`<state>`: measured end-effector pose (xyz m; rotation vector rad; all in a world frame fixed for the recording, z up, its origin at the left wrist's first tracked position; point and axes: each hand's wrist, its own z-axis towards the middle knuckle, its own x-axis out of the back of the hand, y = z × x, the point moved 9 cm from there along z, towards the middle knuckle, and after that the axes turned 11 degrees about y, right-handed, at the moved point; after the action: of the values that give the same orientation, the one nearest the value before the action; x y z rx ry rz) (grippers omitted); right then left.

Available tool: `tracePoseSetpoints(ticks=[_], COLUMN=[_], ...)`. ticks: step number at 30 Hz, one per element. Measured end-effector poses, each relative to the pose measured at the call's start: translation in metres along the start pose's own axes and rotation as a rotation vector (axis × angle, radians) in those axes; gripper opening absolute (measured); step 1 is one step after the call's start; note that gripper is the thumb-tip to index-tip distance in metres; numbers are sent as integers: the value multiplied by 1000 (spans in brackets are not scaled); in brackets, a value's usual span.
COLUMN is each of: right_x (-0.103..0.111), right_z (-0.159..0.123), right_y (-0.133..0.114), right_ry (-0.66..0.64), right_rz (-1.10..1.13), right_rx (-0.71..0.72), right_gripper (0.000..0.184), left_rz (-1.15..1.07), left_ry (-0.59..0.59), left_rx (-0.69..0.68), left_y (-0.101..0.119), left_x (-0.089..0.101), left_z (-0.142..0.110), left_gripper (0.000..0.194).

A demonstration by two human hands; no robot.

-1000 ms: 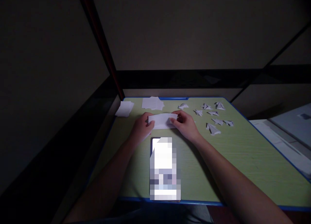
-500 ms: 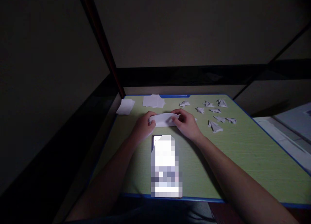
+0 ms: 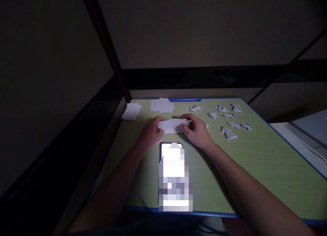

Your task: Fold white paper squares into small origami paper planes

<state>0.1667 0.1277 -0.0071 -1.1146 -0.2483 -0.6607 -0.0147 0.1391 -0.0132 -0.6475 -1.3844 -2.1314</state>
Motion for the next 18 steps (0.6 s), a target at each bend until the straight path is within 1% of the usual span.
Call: tracePoseSetpoints(ticks=[7, 18], right_x=[8, 11], right_z=[0, -2], right_y=[-15, -27], right_ry=[10, -6], right_rz=[-178, -167], right_rx=[131, 216], right_gripper=[35, 37], left_rz=[100, 154], left_ry=[-12, -19], left_rx=[-49, -130], left_y=[10, 27], left_x=[7, 7], left_z=[1, -4], left_gripper=[47, 38])
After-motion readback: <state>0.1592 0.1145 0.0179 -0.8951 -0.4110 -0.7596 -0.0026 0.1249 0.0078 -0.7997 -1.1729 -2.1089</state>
